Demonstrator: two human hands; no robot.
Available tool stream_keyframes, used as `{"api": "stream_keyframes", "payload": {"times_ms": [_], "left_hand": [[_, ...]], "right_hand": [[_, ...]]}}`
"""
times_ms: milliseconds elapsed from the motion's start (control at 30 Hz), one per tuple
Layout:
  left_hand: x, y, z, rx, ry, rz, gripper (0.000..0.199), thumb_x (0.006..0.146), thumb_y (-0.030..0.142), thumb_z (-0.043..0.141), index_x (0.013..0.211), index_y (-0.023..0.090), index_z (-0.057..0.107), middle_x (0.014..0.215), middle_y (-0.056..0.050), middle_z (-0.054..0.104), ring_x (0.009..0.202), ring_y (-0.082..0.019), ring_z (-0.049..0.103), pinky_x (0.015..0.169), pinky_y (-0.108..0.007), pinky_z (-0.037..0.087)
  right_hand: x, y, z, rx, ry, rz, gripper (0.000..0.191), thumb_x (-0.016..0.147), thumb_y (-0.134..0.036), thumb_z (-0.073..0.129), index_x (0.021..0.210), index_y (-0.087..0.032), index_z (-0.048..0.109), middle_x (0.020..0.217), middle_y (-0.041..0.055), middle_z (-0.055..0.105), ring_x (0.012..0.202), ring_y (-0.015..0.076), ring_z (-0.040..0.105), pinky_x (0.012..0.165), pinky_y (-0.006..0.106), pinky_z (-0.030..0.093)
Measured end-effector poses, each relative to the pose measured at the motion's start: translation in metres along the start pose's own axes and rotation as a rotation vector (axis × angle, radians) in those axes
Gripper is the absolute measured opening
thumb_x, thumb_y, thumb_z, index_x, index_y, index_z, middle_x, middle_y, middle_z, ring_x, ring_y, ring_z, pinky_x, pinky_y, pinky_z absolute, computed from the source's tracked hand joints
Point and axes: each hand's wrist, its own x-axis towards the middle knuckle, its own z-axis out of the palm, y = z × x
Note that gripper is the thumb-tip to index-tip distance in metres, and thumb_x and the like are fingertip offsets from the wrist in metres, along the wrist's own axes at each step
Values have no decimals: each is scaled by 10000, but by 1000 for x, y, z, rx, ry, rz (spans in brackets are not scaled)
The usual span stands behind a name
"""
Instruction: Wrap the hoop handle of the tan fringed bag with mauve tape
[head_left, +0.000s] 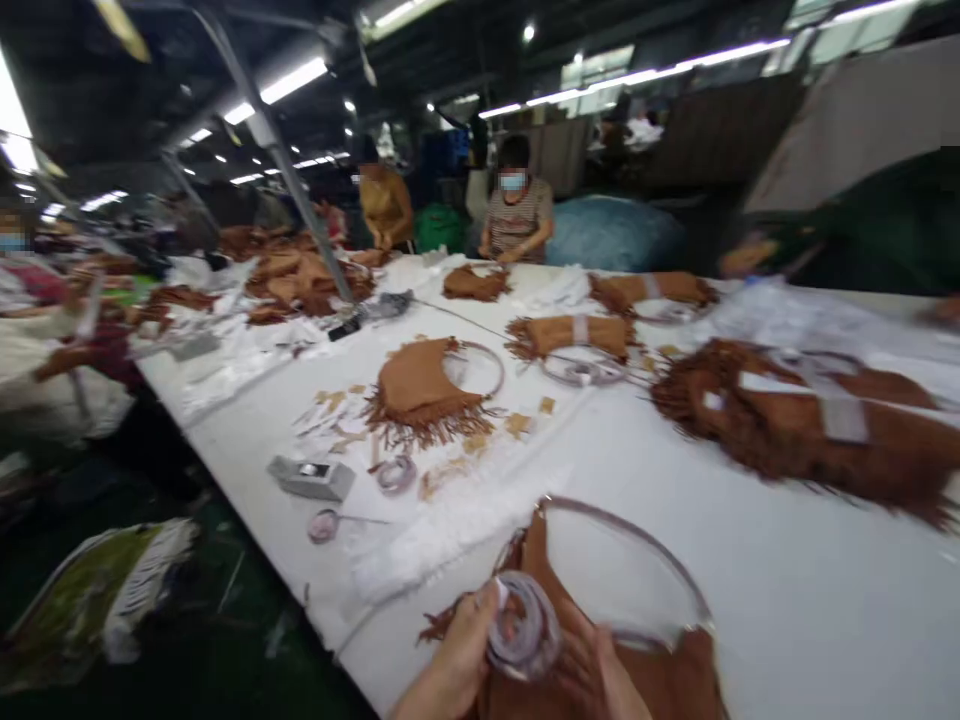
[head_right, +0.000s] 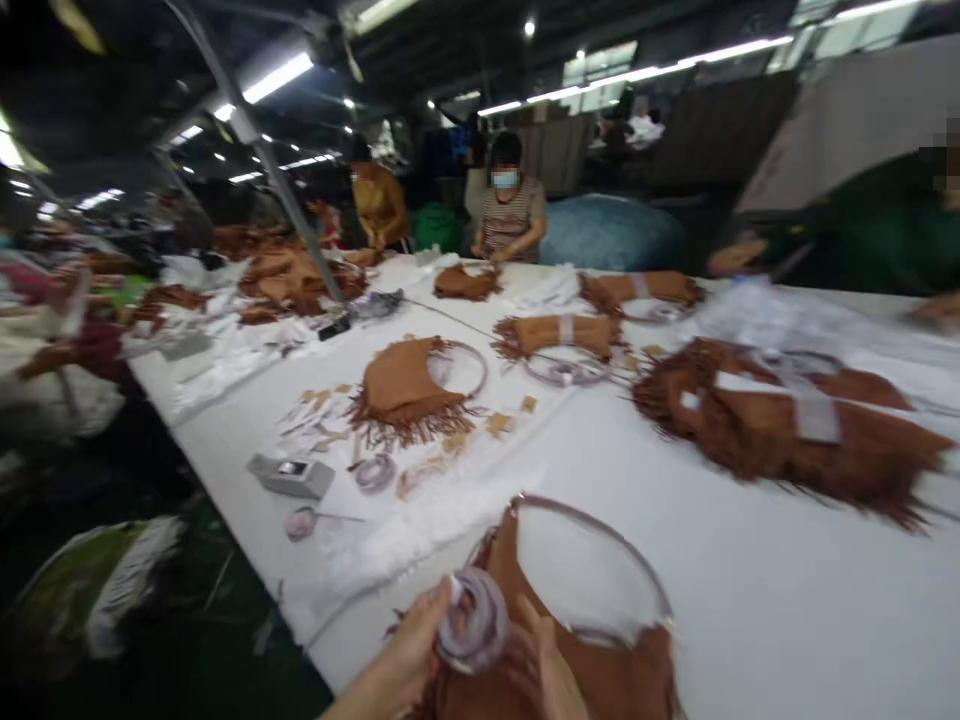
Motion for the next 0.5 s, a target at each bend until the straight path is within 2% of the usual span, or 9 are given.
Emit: {"api": "stream_keyframes", "payload": {"times_ms": [67,133,233,333,433,500], "left_hand": [[2,-9,10,-1,-7,-37,540,775,657,604,847,122,613,677,4,568,621,-105,514,608,-231,422],[1,-11,15,28,-29,-67,588,744,704,594,814,120,607,656,2,556,589,-97,485,574,-222,389],[-2,-12,19,121,-61,-90,631,711,753,574,754,124,587,607,15,515,539,-85,433,524,-209,341],[-5,-18,18,129,-86,-135,641,717,770,544,748,131,579,617,13,506,557,-97,446,535,-220,358],[-5,-22,13,111,-181,-180,507,737,632,661,851,144,589,713,5,539,647,-114,499,616,-239,408],[0,-23,10,213,-273,-140,454,711,508,749,937,143,599,762,1,559,699,-116,513,668,-236,410]], "right_hand": [[-21,14,-17,63,54,41,974,706,-890,374,1385,-194,434,1253,161,596,1163,320,545,970,471,429],[-31,17,-18,115,30,35,1015,699,-898,366,1395,-161,417,1289,170,571,1185,311,535,992,449,417],[-34,13,-7,96,-5,-68,877,730,-837,451,1320,-190,510,1320,134,555,1237,293,492,1031,440,402],[-34,10,0,-92,27,-257,709,717,-695,638,1208,-185,601,1285,117,586,1239,297,486,1087,430,352],[-37,12,-4,-246,15,-297,621,767,-609,623,1185,-151,605,1232,138,615,1162,305,549,1059,443,393],[-39,11,-12,-369,61,-316,615,792,-558,591,1246,-144,556,1252,145,596,1156,303,553,1040,458,414]]}}
